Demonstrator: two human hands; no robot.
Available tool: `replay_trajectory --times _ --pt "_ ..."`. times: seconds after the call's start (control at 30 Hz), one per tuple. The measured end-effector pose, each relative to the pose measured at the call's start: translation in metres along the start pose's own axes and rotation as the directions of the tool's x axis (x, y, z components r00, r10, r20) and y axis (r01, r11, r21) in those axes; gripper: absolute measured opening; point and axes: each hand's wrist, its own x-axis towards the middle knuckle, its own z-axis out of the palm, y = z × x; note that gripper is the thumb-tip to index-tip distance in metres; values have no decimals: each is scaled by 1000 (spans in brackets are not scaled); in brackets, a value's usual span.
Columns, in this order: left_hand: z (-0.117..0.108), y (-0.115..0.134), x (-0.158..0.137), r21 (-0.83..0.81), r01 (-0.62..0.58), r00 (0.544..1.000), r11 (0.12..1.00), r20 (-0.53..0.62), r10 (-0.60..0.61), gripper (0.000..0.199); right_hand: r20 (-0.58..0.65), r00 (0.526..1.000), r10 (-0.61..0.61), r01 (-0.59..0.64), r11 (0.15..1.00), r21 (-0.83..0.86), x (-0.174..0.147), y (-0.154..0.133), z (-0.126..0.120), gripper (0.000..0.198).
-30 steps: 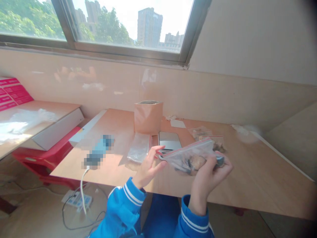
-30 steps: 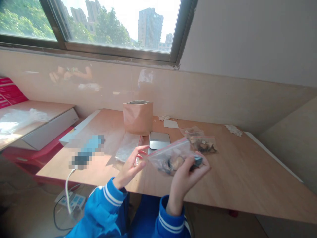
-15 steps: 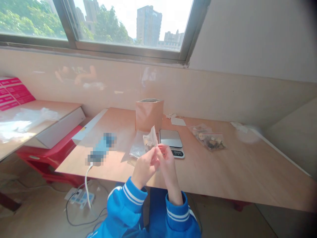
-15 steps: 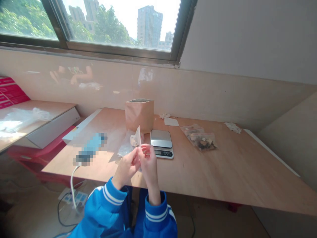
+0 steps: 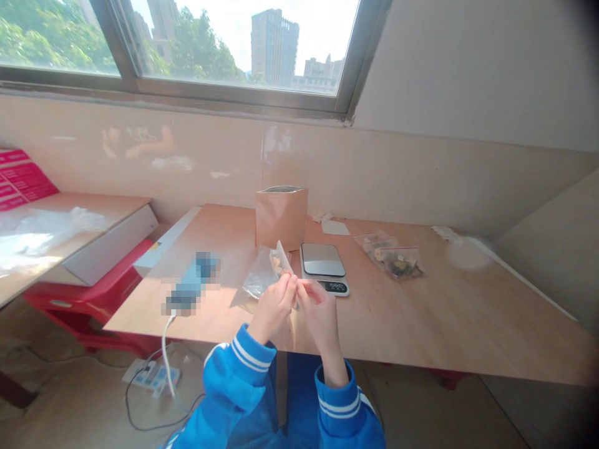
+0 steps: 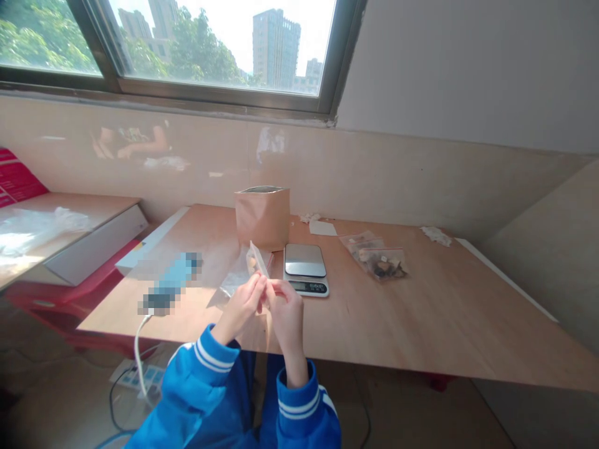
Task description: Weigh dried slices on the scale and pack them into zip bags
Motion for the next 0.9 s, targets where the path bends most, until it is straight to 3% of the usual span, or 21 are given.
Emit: replay_trajectory --times 0.07,0.13,0.23,0.3,0.53,0.6,0.7,0.83,0.9 --pt "-1 -1 2 15 -50 999 999 7 49 35 -45 999 -22 17 994 -104 -1 1 -2 25" --pt "-6 -2 0 72 -85 993 994 -71 90 32 -184 982 -48 16 985 -172 0 3 -8 25" --pt "-15 -2 -8 120 -55 968 991 -236 82 32 -515 857 -35 -25 994 -109 6 8 -23 30" --pt "-20 -1 -12 70 -42 965 997 -257 59 35 -599 801 11 -15 1000 -3 9 9 -32 33" --pt "-14 -5 -8 -368 -71 972 927 -234 -18 51 -548 835 48 60 982 178 7 -4 -32 38" --pt "-5 -14 -3 -529 -10 973 848 -201 -114 47 -515 851 105 45 962 270 7 -5 -29 39" --pt "11 -25 3 -733 123 970 669 -53 -237 37 -489 860 147 46 931 361 9 -2 -22 38" --pt "30 -26 7 -848 268 962 457 208 -179 55 -419 885 203 -2 901 433 11 8 -8 39" --pt "31 -22 11 -861 239 971 448 203 -129 64 -400 894 201 -32 920 391 10 11 -3 40"
